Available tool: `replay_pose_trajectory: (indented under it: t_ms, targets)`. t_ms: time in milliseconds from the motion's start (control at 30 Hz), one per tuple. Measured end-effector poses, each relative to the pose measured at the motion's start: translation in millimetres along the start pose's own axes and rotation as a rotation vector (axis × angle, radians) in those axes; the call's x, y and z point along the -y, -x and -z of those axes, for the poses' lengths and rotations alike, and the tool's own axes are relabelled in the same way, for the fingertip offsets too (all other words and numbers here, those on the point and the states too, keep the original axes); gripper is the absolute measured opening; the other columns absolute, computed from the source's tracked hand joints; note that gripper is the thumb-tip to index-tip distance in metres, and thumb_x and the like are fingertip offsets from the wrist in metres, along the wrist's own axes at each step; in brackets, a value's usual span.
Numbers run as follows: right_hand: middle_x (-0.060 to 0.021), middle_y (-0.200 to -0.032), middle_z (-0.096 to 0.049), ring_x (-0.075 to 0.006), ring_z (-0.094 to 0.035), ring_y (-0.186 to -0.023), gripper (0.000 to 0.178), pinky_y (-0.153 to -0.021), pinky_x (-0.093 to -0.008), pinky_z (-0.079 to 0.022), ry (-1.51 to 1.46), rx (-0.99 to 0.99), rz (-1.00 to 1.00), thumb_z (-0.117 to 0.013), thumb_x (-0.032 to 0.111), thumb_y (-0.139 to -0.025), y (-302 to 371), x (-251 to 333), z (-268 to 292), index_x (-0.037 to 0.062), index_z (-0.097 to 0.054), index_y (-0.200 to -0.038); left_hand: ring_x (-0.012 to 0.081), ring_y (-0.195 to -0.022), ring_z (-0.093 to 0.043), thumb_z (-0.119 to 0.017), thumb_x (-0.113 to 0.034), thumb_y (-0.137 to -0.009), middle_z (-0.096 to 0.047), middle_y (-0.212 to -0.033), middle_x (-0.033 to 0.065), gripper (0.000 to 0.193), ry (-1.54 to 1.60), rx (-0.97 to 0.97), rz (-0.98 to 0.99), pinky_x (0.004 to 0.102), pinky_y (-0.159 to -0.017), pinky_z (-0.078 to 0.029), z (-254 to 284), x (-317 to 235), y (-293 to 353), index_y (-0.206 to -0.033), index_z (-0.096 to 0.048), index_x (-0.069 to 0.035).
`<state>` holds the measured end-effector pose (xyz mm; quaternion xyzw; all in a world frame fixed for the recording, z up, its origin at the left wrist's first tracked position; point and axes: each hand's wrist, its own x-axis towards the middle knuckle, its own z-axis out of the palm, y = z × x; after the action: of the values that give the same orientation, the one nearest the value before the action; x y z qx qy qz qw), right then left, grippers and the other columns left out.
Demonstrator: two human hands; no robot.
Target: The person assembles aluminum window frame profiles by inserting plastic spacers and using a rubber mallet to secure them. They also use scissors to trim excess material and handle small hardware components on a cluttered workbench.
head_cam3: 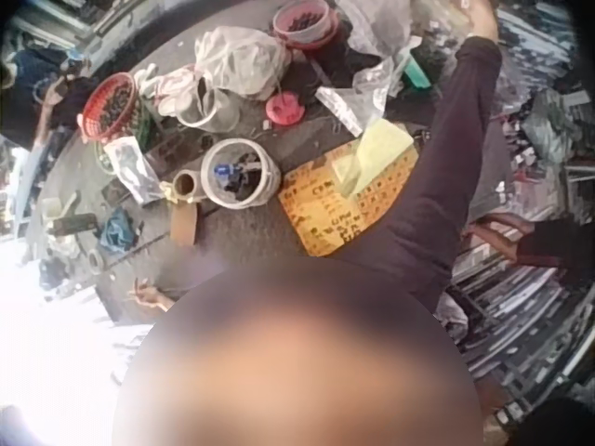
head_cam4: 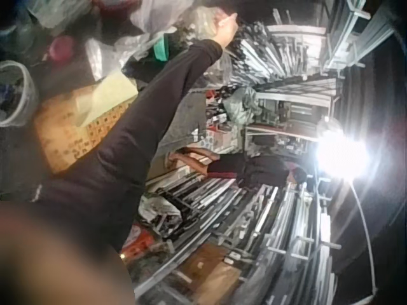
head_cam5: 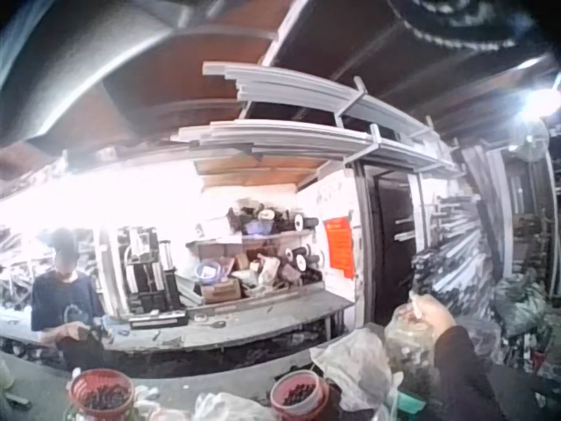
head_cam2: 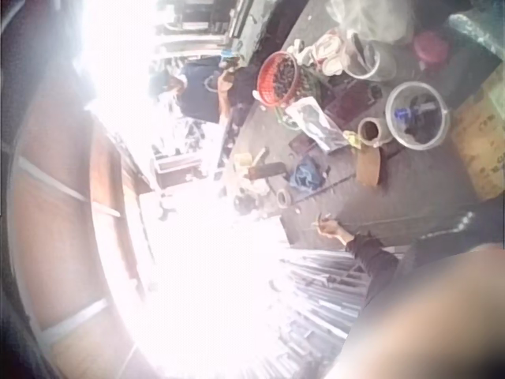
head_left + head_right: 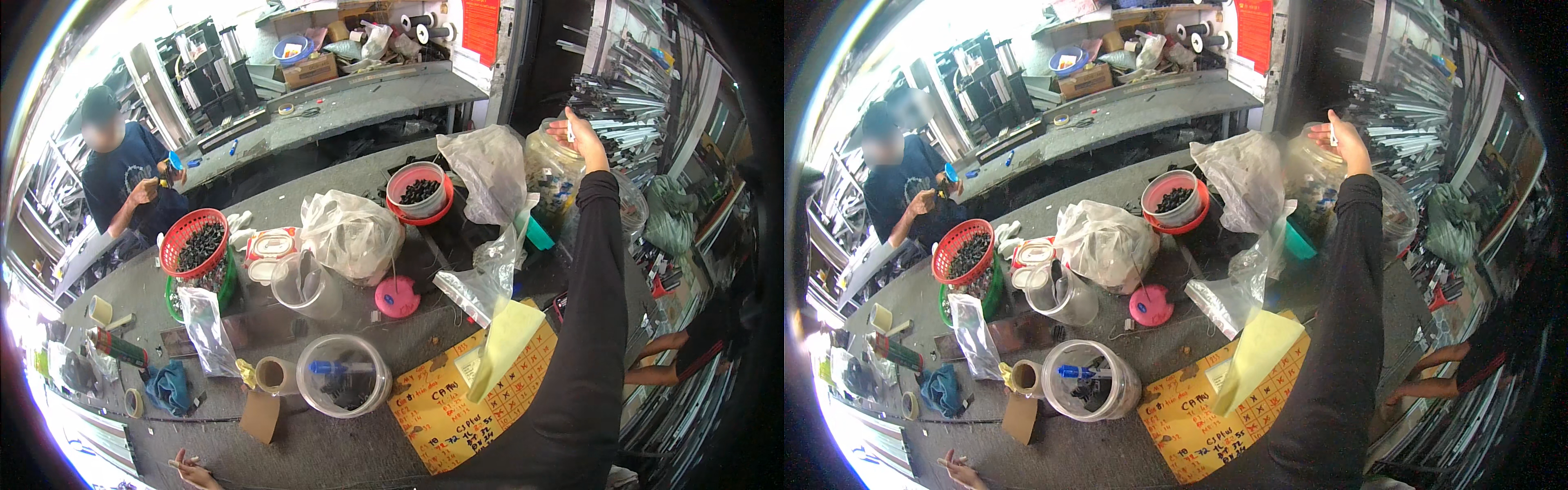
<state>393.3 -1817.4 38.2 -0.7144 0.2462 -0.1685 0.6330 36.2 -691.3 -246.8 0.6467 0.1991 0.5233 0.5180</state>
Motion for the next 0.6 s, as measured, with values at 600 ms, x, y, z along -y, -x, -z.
replay_pose_trajectory:
  t_ms: [600]
  targets:
    - [-0.0005,-0.075,-0.069,-0.0131,-0.059,-0.057,0.024,-0.050,-0.0312,-0.042,0.895,0.115,-0.195,-0.066,0.035,-0.087,-44,-25,4,0.0142,-0.070,-0.078,0.0077,-0.051,-0.042,-0.033,-0.055,-0.107,-0.051,-0.060,-0.0002,0.069,-0.411,-0.004,0.140,0.0247,-0.048,-0.031,-10,-11,-2,-0.107,-0.073,0.001]
